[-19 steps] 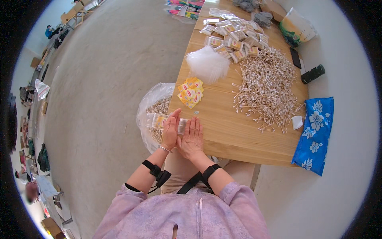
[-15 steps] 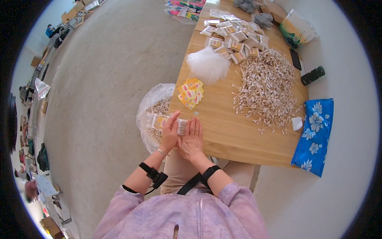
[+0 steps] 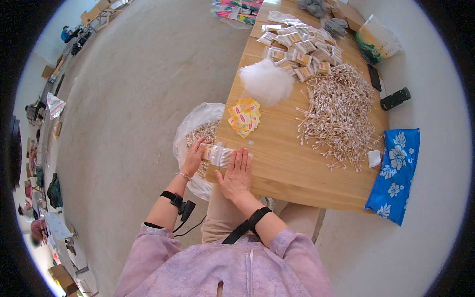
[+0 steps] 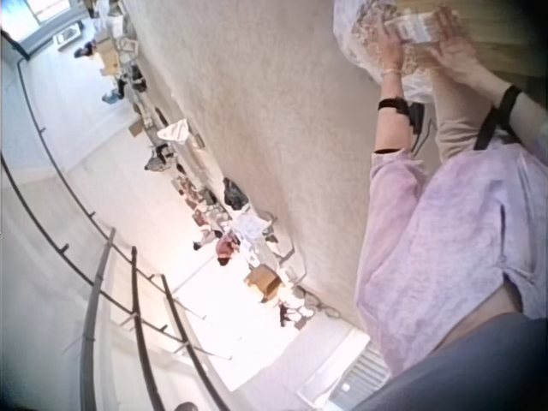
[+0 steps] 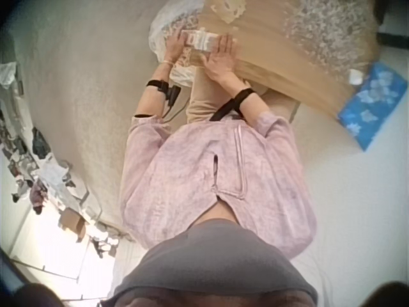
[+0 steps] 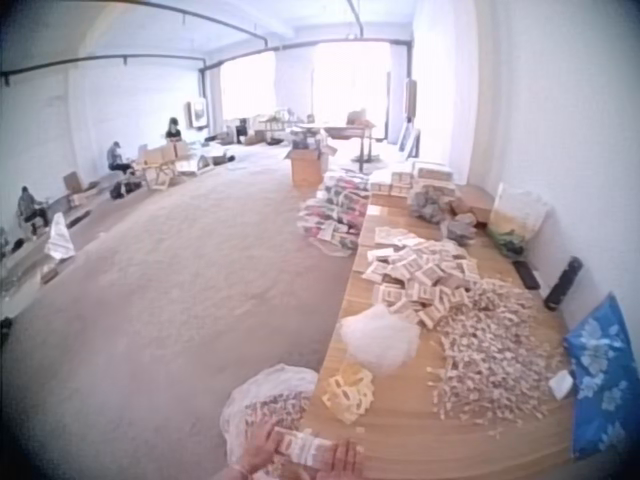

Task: The person is manually counting, aligning, and packaging cotton swabs into small plastic bags.

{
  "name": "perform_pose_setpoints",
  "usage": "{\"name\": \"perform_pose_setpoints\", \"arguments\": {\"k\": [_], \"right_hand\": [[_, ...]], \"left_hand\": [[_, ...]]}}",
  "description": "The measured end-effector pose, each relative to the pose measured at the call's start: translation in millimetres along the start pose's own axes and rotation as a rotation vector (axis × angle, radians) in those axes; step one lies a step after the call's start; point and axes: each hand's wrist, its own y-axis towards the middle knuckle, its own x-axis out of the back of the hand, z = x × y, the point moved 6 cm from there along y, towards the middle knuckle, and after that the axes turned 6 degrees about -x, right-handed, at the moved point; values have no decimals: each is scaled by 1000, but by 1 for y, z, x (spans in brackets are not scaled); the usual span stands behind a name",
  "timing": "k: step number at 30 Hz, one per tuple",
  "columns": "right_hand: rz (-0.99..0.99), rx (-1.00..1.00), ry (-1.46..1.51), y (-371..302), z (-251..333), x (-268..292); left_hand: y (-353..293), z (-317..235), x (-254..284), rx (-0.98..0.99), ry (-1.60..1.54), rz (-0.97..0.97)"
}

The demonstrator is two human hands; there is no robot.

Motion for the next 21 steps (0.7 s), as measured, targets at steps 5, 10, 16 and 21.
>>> {"name": "perform_pose_setpoints", "arguments": {"k": [5, 10, 16, 21], "right_hand": [[-27, -14, 6, 2, 4, -4], [-75, -4, 52, 6, 17, -10], [-48, -7, 82, 9, 26, -15], [-34, -13, 175, 10, 24, -16]], "left_hand": [[0, 2, -6, 64, -196, 17], [-3, -5, -8, 35, -312, -16], [-4, -11, -9, 12, -291, -36], [-7, -13, -8, -3, -281, -60]]}}
